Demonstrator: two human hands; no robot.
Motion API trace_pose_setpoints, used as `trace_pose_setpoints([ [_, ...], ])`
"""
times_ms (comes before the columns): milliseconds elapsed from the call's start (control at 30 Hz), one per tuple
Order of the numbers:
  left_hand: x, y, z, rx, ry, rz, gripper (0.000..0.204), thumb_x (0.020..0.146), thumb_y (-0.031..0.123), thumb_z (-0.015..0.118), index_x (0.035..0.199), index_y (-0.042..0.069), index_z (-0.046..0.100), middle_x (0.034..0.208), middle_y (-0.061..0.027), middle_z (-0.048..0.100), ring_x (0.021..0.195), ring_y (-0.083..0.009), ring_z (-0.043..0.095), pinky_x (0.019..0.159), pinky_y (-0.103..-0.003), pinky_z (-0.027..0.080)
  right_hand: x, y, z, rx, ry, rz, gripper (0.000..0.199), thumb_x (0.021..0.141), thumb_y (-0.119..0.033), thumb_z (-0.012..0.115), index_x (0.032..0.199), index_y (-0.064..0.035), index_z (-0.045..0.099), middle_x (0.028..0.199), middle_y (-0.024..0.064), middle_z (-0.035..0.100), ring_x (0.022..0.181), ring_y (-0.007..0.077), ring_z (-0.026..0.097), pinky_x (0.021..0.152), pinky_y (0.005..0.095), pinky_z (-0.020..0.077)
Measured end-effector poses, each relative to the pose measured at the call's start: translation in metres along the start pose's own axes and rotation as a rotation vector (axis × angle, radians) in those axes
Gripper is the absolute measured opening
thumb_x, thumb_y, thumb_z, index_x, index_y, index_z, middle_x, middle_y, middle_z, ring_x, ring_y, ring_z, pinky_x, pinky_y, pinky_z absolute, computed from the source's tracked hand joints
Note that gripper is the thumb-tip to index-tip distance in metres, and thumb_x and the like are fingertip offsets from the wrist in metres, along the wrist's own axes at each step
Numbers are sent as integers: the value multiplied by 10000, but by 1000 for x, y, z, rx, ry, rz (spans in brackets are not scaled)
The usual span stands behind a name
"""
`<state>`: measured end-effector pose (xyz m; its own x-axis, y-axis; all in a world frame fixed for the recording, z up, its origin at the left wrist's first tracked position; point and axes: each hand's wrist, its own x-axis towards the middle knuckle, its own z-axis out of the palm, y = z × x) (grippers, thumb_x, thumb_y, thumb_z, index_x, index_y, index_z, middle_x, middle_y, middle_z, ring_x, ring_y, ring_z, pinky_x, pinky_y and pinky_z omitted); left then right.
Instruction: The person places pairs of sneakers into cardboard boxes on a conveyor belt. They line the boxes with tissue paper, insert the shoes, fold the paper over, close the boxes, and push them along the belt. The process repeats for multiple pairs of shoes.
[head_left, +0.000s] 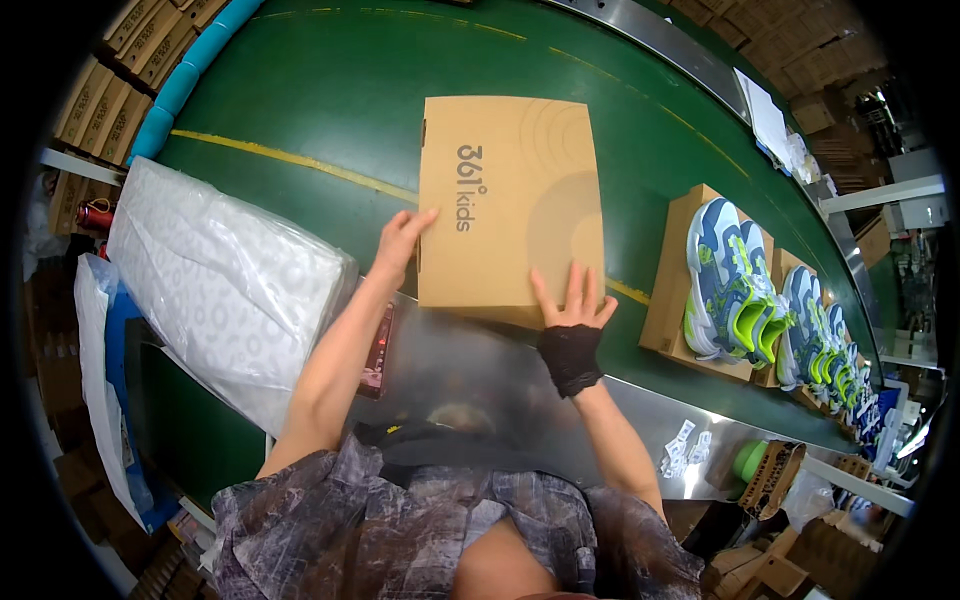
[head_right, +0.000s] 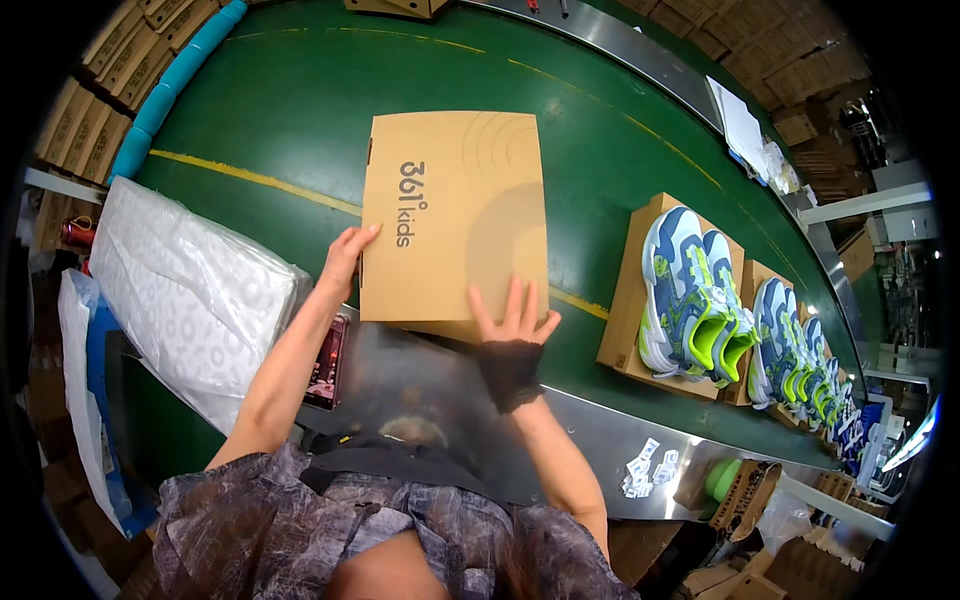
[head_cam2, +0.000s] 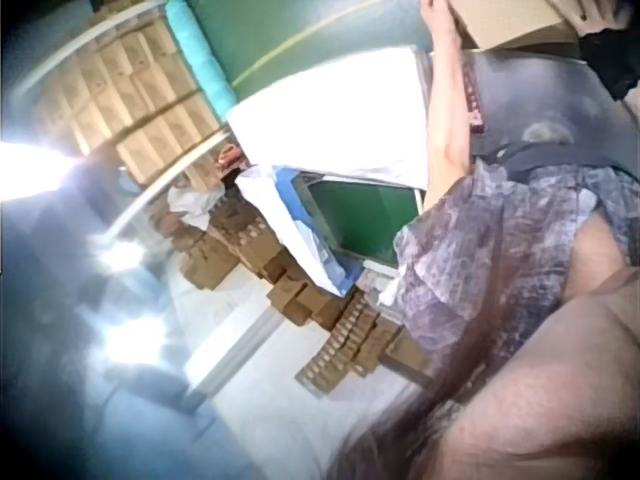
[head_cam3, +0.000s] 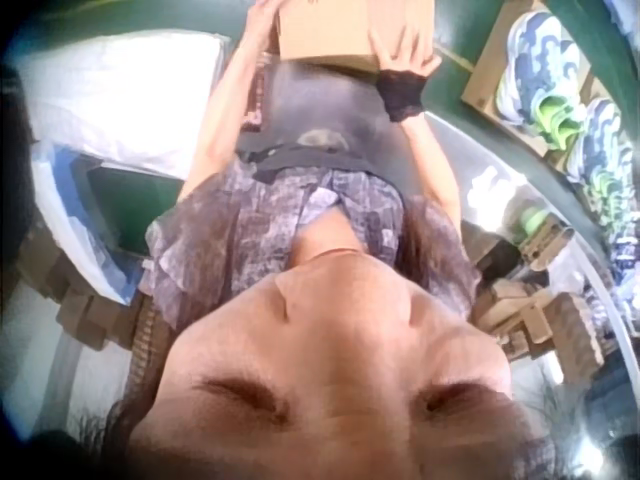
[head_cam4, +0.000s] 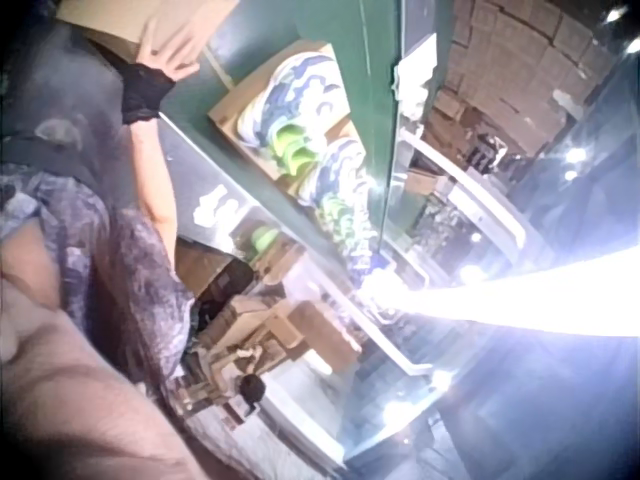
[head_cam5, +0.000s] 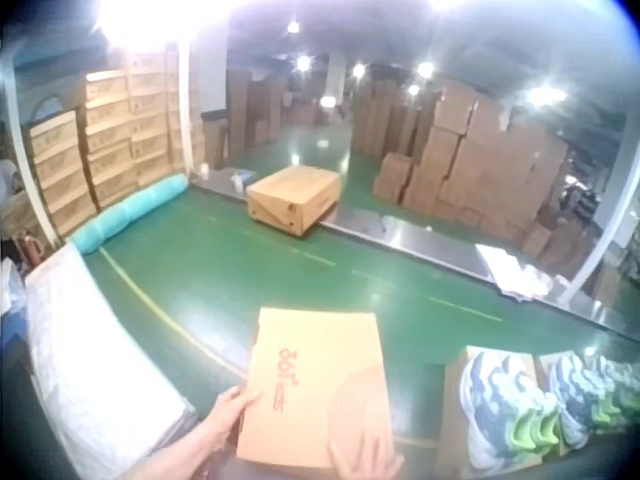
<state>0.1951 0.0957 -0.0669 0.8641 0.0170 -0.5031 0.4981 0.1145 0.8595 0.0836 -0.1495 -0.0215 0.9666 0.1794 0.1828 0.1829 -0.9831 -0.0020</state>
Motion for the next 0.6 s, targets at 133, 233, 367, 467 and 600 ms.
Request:
trace_pose_setpoints([
  [133, -5, 39, 21, -380, -377, -131, 592, 785, 473, 490, 1168, 23, 471, 1127, -119, 536, 1013, -220, 530, 827, -340, 432, 24, 22, -38, 20, 24, -43, 559, 682, -40, 492, 1193, -265, 488, 1284, 167, 395, 1190, 326, 374, 872, 588, 253],
  [233, -30, 83, 23, -339, -479, -192, 598, 774, 507, 467, 1182, 71, 475, 1133, -105, 529, 1014, -228, 516, 821, -377, 427, 49, 46, -105, 226, 263, -93, 651, 549, -21, 550, 1184, -147, 488, 1214, 157, 446, 1113, 297, 432, 917, 441, 290],
  [367, -76, 112, 3, -426, -433, -198, 609, 755, 543, 455, 1187, 115, 479, 1119, -94, 527, 979, -219, 516, 798, -393, 426, 46, 75, -154, 200, 712, -137, 503, 630, -25, 625, 1120, -78, 524, 1168, 166, 494, 1072, 314, 475, 906, 385, 366],
  [467, -106, 126, -26, -466, -388, -134, 624, 739, 570, 449, 1188, 138, 479, 1116, -91, 518, 987, -224, 496, 801, -415, 407, 6, 150, -147, -51, 571, -31, 489, 654, -146, 715, 1103, -75, 534, 1155, 181, 501, 1044, 335, 493, 878, 390, 390],
  [600, -159, 141, -71, -566, -246, -5, 463, 843, 422, 439, 1128, 61, 496, 1019, -87, 578, 833, -167, 589, 689, -300, 510, -63, 236, -105, -349, 86, 562, 559, 675, -411, 687, 1161, -181, 537, 1303, 160, 374, 1171, 307, 404, 937, 463, 308],
])
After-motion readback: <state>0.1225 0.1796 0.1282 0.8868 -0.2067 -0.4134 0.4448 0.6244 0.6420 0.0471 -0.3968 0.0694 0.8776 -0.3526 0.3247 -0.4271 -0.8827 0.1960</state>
